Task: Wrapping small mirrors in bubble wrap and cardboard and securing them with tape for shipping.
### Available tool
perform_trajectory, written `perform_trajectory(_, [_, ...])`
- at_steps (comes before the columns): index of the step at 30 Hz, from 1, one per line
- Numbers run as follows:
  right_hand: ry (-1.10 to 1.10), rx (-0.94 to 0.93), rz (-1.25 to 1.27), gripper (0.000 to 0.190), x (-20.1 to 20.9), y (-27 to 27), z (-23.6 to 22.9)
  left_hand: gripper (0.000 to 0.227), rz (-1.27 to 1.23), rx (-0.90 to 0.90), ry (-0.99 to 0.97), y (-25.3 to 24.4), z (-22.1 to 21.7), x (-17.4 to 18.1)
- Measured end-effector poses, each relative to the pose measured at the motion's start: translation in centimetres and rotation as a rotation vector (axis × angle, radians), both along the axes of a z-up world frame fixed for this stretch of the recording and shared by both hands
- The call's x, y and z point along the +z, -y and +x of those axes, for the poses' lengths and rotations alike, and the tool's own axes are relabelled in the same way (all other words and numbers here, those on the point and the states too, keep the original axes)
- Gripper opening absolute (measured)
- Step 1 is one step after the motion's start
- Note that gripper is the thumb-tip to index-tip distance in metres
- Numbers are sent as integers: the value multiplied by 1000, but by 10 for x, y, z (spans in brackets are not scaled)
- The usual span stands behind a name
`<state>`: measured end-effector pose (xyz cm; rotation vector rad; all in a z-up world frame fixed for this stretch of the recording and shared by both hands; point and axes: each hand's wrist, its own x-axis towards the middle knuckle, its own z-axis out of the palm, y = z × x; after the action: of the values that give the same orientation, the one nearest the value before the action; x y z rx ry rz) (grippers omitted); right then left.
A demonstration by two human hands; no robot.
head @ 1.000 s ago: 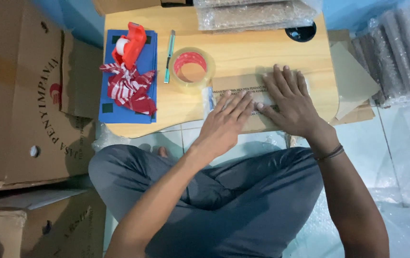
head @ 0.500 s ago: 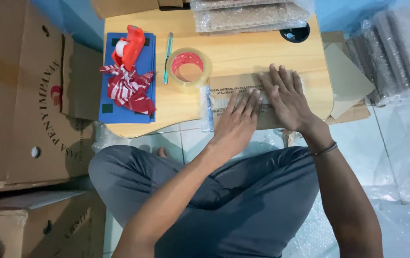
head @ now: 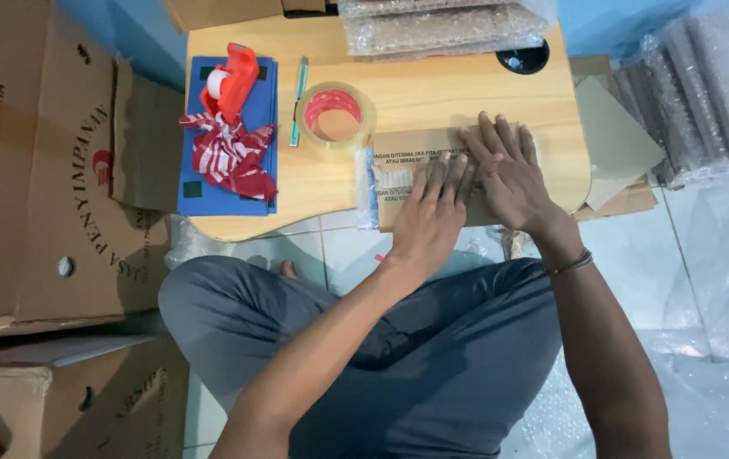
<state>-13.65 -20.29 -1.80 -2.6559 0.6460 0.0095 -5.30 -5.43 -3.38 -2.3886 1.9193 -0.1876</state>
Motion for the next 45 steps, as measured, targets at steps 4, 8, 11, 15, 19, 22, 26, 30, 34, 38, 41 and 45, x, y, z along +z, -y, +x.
perform_trajectory(4, [5, 11, -12, 75, -5, 5, -1, 71, -100, 0, -9, -4, -4, -4])
perform_trajectory(8, [87, 15, 46, 74, -7, 10, -4, 68, -252, -9, 28, -6, -1, -11])
perform_trajectory(11, [145, 12, 117, 77, -6, 9, -5, 75, -298, -49, -32, -14, 4, -12])
perform_trajectory(15, [180, 12, 138, 76, -4, 6, -10, 83, -312, 34, -102, -29, 10, -14])
perform_trajectory(19, [202, 18, 138, 83, -3, -3, -18, 79, -306, 51, 38, -28, 12, -32])
perform_trajectory(22, [274, -16, 147, 81, 0, -12, -28, 73, -298, 51, 34, -28, 14, -28])
perform_trajectory(26, [307, 83, -110, 76, 2, -38, -46, 74, -250, 18, -32, -32, 17, -23])
perform_trajectory(30, [406, 176, -483, 79, -34, -40, -65, 83, -244, -33, -215, -41, 23, -10])
perform_trajectory(34, [559, 170, -507, 60, -44, -39, -74, 94, -343, -28, -210, -53, 24, -16])
perform_trajectory(38, [570, 152, -492, 55, -36, -47, -82, 88, -412, -73, -180, -67, 26, -18])
perform_trajectory(41, [571, 126, -445, 56, -35, -49, -90, 82, -459, -105, -195, -73, 24, -16])
perform_trajectory(45, [614, 57, -409, 59, -36, -56, -101, 55, -555, -141, -272, -79, 21, -8])
